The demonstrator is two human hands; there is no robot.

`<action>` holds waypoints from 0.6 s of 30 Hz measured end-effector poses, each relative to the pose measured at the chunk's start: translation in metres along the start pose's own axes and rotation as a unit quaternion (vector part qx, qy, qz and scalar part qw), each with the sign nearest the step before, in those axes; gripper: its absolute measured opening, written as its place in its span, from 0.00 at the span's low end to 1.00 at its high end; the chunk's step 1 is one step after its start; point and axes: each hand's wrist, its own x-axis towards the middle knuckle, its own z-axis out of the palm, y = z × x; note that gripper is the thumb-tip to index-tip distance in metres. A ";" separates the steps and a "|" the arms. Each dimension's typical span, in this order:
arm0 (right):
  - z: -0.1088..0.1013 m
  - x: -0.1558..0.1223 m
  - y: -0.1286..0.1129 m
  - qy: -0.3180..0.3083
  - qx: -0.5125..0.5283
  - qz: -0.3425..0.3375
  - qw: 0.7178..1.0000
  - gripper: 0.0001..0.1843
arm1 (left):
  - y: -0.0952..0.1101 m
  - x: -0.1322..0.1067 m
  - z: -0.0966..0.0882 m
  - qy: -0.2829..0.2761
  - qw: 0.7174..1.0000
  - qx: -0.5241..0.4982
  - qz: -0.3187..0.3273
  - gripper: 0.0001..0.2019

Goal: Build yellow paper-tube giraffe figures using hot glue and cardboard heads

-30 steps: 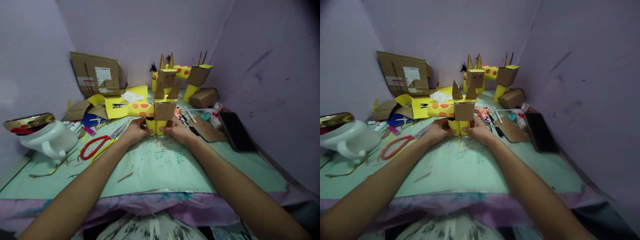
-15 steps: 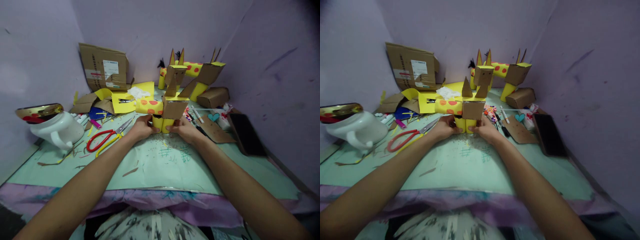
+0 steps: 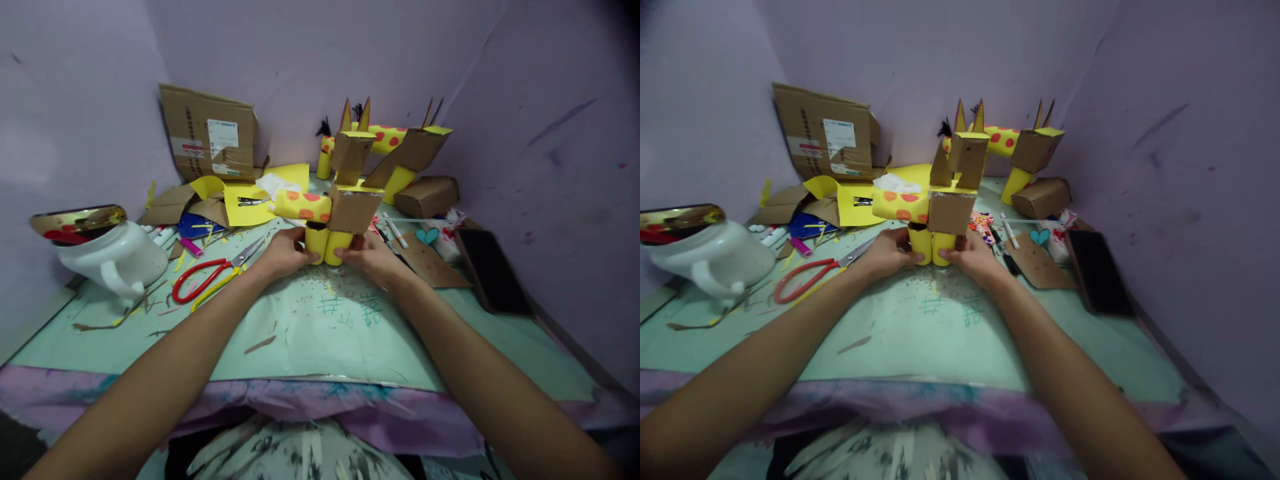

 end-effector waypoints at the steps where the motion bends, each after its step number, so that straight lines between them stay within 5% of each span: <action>1: -0.003 0.000 -0.002 0.005 0.002 0.001 1.000 0.23 | 0.001 0.001 -0.003 0.001 1.000 0.002 -0.004 0.18; 9: -0.025 0.003 -0.001 0.030 -0.026 0.031 0.999 0.21 | -0.011 0.009 -0.040 0.027 0.997 0.049 -0.055 0.15; 18: -0.023 0.003 0.007 0.023 -0.077 0.025 0.996 0.24 | -0.013 0.008 -0.040 -0.027 0.995 0.082 -0.041 0.16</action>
